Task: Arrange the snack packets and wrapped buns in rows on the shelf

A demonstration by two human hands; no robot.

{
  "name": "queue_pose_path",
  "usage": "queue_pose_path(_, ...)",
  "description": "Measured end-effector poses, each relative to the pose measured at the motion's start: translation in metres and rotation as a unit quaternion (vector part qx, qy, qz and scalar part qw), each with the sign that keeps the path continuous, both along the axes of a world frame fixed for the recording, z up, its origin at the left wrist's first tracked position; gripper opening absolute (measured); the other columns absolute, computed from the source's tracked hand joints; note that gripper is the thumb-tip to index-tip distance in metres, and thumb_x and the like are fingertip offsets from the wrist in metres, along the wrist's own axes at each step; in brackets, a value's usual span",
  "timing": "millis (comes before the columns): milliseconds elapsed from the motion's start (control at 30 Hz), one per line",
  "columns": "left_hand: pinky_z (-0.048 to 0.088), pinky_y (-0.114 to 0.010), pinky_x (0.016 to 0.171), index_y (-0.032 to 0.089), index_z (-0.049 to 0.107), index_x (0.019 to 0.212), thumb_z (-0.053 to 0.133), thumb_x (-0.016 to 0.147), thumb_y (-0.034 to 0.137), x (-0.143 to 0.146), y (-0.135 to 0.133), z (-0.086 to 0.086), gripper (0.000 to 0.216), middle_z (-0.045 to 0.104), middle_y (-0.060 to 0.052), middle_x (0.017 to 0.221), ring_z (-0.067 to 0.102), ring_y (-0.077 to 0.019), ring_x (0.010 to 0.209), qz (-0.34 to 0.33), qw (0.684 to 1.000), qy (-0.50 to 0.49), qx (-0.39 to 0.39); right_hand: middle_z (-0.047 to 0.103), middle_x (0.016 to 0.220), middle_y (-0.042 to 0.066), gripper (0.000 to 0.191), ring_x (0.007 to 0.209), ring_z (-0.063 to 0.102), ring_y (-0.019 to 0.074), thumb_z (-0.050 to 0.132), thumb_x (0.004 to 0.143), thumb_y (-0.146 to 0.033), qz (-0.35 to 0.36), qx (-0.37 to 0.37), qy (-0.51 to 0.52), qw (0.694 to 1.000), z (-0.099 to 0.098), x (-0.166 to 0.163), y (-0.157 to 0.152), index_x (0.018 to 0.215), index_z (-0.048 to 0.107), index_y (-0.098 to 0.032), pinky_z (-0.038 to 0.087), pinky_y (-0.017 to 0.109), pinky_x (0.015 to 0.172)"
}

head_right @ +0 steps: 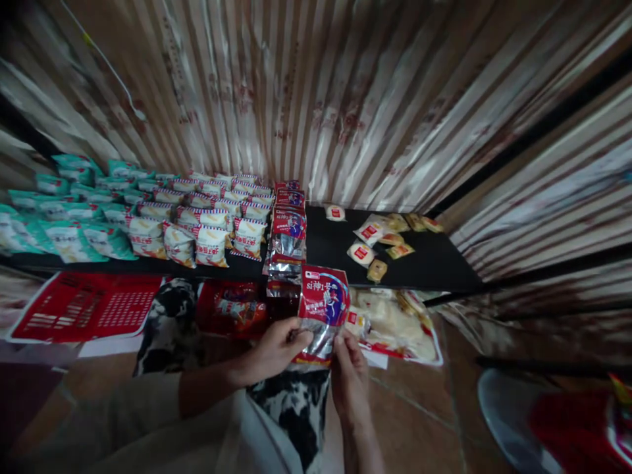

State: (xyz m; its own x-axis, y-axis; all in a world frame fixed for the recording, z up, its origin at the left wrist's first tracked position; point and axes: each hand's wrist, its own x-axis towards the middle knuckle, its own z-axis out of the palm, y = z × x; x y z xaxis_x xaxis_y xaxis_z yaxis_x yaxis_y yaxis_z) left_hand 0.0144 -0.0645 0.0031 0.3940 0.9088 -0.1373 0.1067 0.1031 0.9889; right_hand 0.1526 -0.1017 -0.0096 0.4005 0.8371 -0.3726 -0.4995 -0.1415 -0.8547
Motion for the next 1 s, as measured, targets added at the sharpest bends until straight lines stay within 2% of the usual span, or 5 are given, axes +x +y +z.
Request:
queue_pose_path(300,0.046,-0.025,0.072,0.013,0.061,0.088,0.05,0.083,0.027,0.003,0.025,0.01,0.018,0.065,-0.004,0.082,0.058,-0.015,0.076,0.053,0.999,0.005,-0.007,0.071,0.08,-0.001,0.033,0.075,0.066,0.0186,0.082,0.061,-0.039,0.056,0.026,-0.025,0.998,0.001,-0.004,0.02,0.086,0.065,-0.025,0.053,0.029,0.068)
queue_pose_path(500,0.049,-0.029,0.082,0.016,0.056,0.102,0.053,0.084,0.026,0.005,0.052,0.003,0.021,0.067,-0.006,0.095,0.062,-0.0166,0.088,0.065,0.993,-0.098,0.006,0.071,0.084,-0.001,0.035,0.069,0.065,0.015,0.081,0.061,-0.037,0.042,0.048,-0.021,0.998,0.012,-0.005,0.056,0.089,0.064,-0.025,0.052,0.025,0.062)
queue_pose_path(667,0.052,-0.033,0.084,0.015,0.038,0.129,0.047,0.083,0.014,0.005,0.064,-0.002,0.047,0.065,-0.012,0.106,0.064,-0.0174,0.092,0.108,0.989,-0.095,0.016,0.072,0.079,-0.002,0.037,0.067,0.065,0.0152,0.081,0.06,-0.039,0.023,0.038,-0.023,0.999,0.02,-0.002,0.083,0.088,0.063,-0.024,0.05,0.024,0.059)
queue_pose_path(800,0.051,-0.04,0.091,0.018,0.041,0.131,0.045,0.081,0.01,-0.002,0.071,-0.002,0.051,0.056,-0.015,0.125,0.057,-0.0218,0.111,0.152,0.975,0.021,0.161,0.071,0.077,-0.001,0.04,0.066,0.065,0.0175,0.082,0.058,-0.041,0.023,0.047,-0.028,0.998,0.032,0.0,0.107,0.089,0.062,-0.023,0.05,0.026,0.056)
queue_pose_path(1000,0.041,-0.051,0.105,0.017,0.058,0.111,0.042,0.08,0.006,-0.01,0.091,0.002,0.037,0.047,-0.013,0.136,0.037,-0.0268,0.133,0.191,0.877,0.214,0.386,0.068,0.068,-0.004,0.046,0.058,0.062,0.015,0.084,0.051,-0.041,0.01,0.075,-0.071,0.995,0.05,0.002,0.163,0.085,0.059,-0.022,0.048,0.025,0.053)
